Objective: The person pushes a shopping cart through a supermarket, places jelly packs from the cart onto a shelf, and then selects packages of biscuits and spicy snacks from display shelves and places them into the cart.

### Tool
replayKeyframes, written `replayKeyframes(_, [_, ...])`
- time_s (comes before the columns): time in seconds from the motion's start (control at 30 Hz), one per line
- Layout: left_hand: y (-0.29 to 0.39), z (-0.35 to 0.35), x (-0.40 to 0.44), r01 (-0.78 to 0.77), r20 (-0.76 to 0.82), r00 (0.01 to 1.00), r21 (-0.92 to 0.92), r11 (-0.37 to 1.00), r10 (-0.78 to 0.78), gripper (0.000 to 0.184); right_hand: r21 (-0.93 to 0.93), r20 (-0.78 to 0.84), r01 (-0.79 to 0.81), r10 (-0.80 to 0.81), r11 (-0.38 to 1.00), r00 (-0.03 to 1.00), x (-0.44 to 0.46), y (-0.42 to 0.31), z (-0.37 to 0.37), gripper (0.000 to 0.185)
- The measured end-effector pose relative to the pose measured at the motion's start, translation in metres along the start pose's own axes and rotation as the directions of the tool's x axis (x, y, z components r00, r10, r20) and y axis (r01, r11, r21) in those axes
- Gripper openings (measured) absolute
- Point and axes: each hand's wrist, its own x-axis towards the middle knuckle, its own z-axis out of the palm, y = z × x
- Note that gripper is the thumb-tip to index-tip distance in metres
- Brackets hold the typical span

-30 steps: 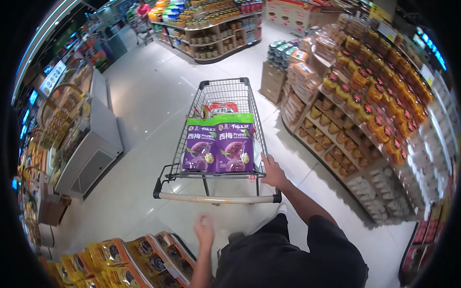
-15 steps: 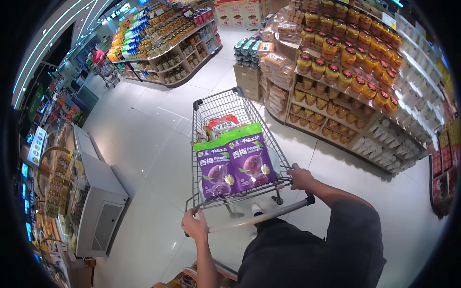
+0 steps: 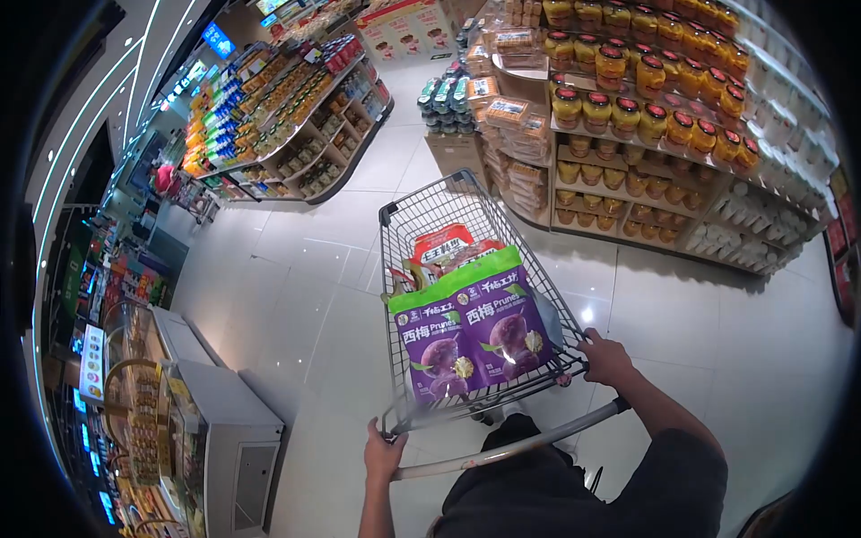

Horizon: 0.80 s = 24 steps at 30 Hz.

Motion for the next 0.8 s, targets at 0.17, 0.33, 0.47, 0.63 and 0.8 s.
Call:
replayKeyframes(0.17, [-0.012, -0.004, 0.06, -0.168, 0.122, 0.972, -0.237, 0.957, 0.201, 0.065, 0.027, -0.006, -0.057, 0.057, 0.998, 0.998, -0.009, -0.02, -0.002, 0.054])
replayKeyframes(0.33, [-0.013, -0.007, 0.102, -0.289, 0.154, 0.947, 0.032, 0.957, 0.281, 0.062, 0.038, -0.041, -0.13, 0.132, 0.991, 0.99, -0.013, -0.03, 0.013, 0.052])
replayKeyframes(0.47, [-0.023, -0.02, 0.131, -0.347, 0.23, 0.918, 0.063, 0.936, 0.324, 0.063, 0.036, -0.048, -0.206, 0.207, 0.978, 0.977, -0.032, -0.063, 0.023, 0.055])
replayKeyframes(0.63, [-0.033, -0.034, 0.172, -0.457, 0.335, 0.844, 0.04, 0.889, 0.419, 0.063, 0.086, -0.104, -0.323, 0.331, 0.943, 0.938, -0.056, -0.095, 0.054, 0.056])
replayKeyframes(0.8, [-0.018, -0.063, 0.197, -0.562, 0.437, 0.769, 0.113, 0.82, 0.466, 0.054, 0.096, -0.151, -0.43, 0.44, 0.898, 0.885, -0.084, -0.149, 0.073, 0.059])
